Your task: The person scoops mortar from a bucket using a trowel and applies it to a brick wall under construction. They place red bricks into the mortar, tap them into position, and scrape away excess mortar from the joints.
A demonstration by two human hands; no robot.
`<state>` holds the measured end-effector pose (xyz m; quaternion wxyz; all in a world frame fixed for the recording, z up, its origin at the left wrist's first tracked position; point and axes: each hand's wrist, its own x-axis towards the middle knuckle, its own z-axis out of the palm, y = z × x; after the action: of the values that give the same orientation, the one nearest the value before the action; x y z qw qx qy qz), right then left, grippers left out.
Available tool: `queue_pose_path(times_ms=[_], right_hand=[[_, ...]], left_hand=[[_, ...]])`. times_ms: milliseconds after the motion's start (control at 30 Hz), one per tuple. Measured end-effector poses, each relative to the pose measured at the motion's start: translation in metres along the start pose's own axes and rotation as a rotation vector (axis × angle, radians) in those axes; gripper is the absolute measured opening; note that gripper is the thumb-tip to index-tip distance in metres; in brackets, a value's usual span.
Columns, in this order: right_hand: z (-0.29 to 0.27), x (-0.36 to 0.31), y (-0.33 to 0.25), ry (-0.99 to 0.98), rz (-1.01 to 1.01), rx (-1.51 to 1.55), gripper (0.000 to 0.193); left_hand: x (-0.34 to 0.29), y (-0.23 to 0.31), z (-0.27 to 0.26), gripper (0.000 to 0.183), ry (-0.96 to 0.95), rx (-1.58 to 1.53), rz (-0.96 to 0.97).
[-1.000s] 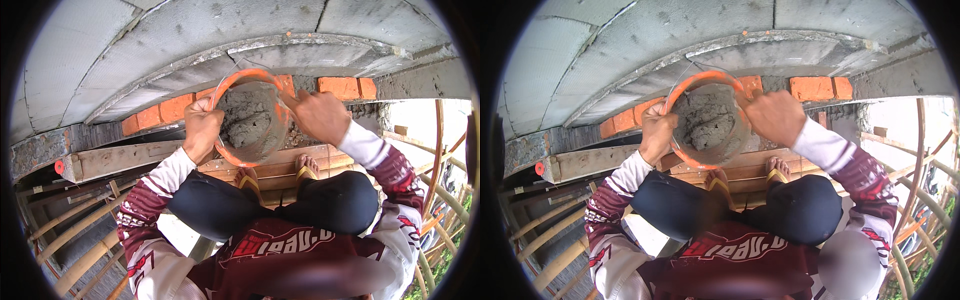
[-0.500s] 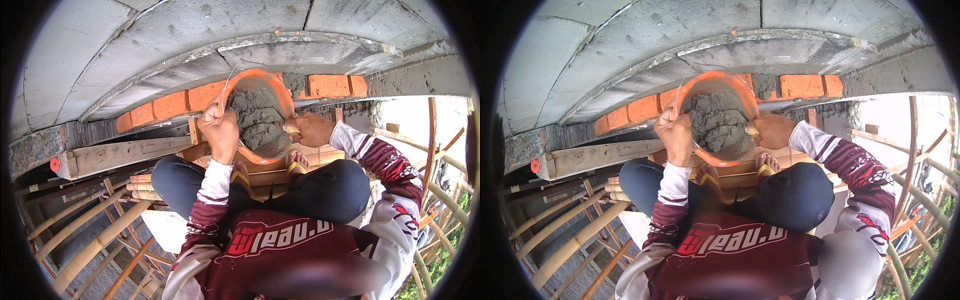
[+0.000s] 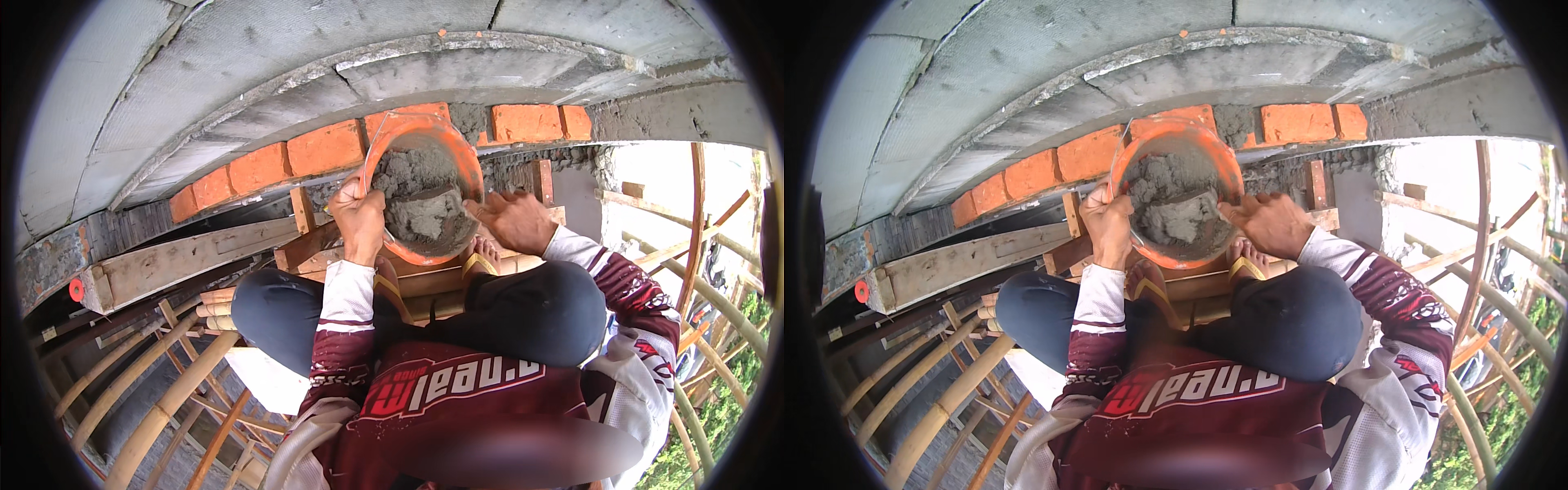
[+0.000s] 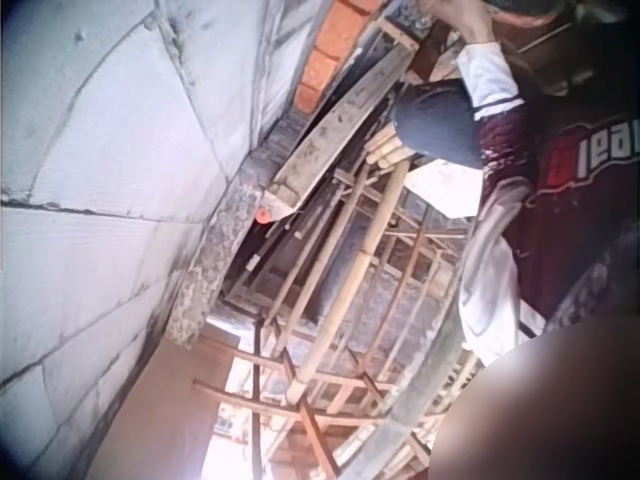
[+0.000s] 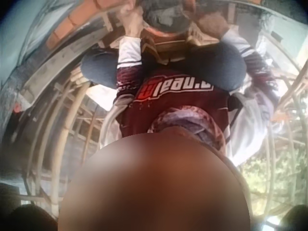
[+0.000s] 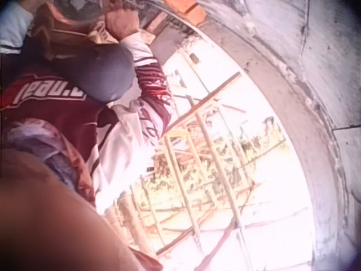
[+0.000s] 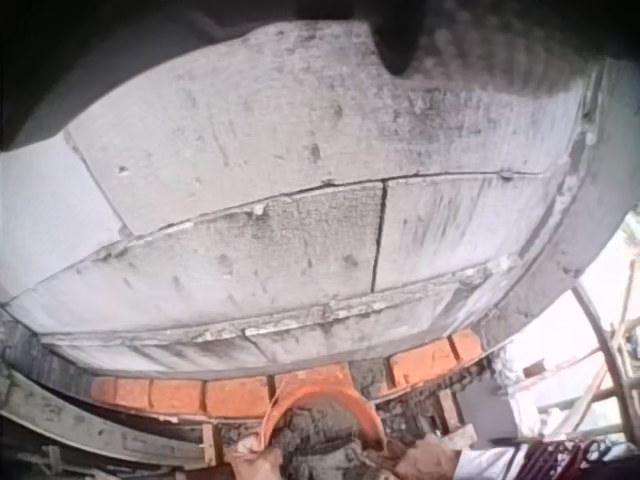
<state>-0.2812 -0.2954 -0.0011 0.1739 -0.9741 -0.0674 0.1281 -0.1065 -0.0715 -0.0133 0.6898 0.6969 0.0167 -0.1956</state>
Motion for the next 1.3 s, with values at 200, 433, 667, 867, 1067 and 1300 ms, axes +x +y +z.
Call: queue_pose_path(times_ms=[200, 433, 667, 867, 1067, 1300], right_hand=[[-0.035, -0.009, 0.028, 0.156, 0.186, -0.12, 0.052], [0.053, 0.034, 0.006, -0.156, 0.077, 0.888, 0.041], [0.056, 0.004, 0.007, 0.078, 0.034, 0.211, 0.051], [-0.001, -0.006, 0.021, 0.071, 0.189, -0.055, 0.049], [0.043, 0.014, 0.023, -0.288, 0.253, 0.462, 0.038], [0.079, 0.016, 0.005, -0.554, 0.342, 1.303, 0.049]], left_hand=[[-0.002, -0.006, 0.02, 0.009, -0.096, 0.191, 0.238], [0.015, -0.008, 0.029, 0.02, -0.108, 0.132, 0.449], [0.021, -0.009, -0.003, 0.017, -0.052, 0.051, 0.029], [0.01, -0.019, 0.01, 0.019, -0.151, 0.174, 0.265], [0.011, -0.019, 0.031, 0.009, -0.104, 0.12, 0.352], [0.01, -0.021, 0.02, 0.012, -0.071, 0.118, 0.171]])
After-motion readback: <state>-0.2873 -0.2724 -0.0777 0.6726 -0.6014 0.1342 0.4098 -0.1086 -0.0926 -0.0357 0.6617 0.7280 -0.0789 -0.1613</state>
